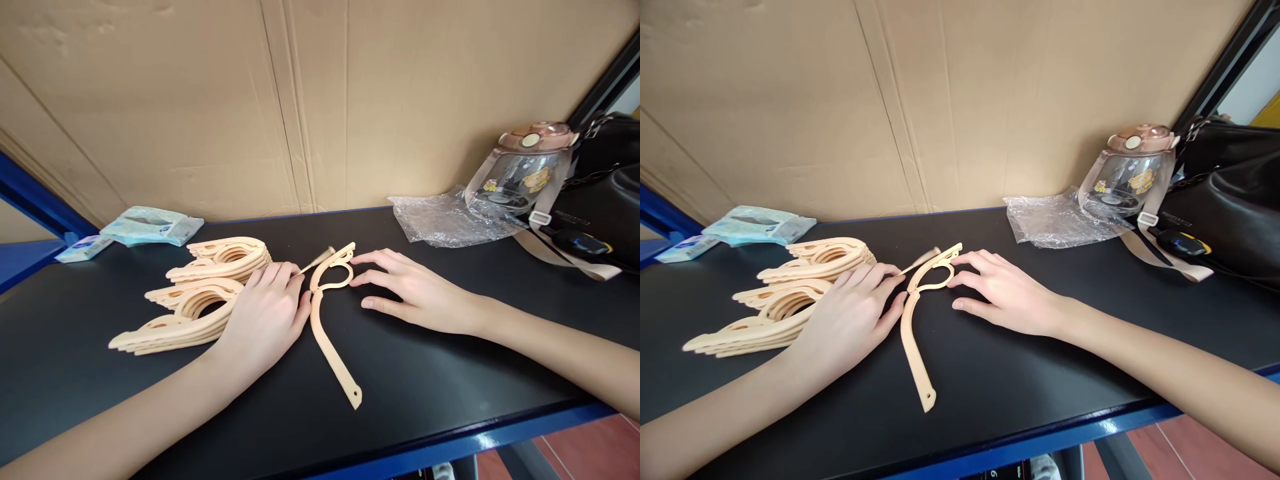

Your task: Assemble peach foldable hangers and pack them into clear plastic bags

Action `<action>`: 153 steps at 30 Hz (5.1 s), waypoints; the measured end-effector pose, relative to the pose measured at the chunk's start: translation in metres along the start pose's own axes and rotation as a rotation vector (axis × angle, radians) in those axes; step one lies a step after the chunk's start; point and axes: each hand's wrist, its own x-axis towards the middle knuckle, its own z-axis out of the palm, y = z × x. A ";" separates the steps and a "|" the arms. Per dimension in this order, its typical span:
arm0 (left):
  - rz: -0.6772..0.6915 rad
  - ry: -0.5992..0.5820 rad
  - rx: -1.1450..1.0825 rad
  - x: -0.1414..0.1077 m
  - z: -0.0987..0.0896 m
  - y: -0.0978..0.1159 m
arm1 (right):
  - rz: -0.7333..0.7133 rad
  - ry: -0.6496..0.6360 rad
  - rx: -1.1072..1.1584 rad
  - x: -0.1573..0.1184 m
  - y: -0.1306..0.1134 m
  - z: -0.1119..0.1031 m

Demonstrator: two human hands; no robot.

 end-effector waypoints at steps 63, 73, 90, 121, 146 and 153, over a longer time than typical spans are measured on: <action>0.256 -0.186 -0.766 -0.006 -0.019 0.014 | 0.082 -0.065 0.306 -0.002 -0.015 -0.005; 0.133 -0.231 -0.822 -0.005 -0.017 0.012 | 0.039 -0.072 0.427 -0.007 -0.018 -0.007; 0.086 -0.298 -0.850 -0.005 -0.017 0.012 | -0.038 -0.128 0.252 -0.006 -0.022 -0.001; 0.224 -0.279 -0.780 -0.005 -0.015 0.017 | -0.063 -0.183 0.090 -0.005 -0.032 0.005; 0.127 -0.304 -0.767 -0.004 -0.012 0.010 | 0.099 -0.171 0.261 -0.004 -0.034 -0.001; 0.136 -0.285 -0.756 -0.005 -0.012 0.011 | 0.070 -0.183 0.195 -0.006 -0.034 0.004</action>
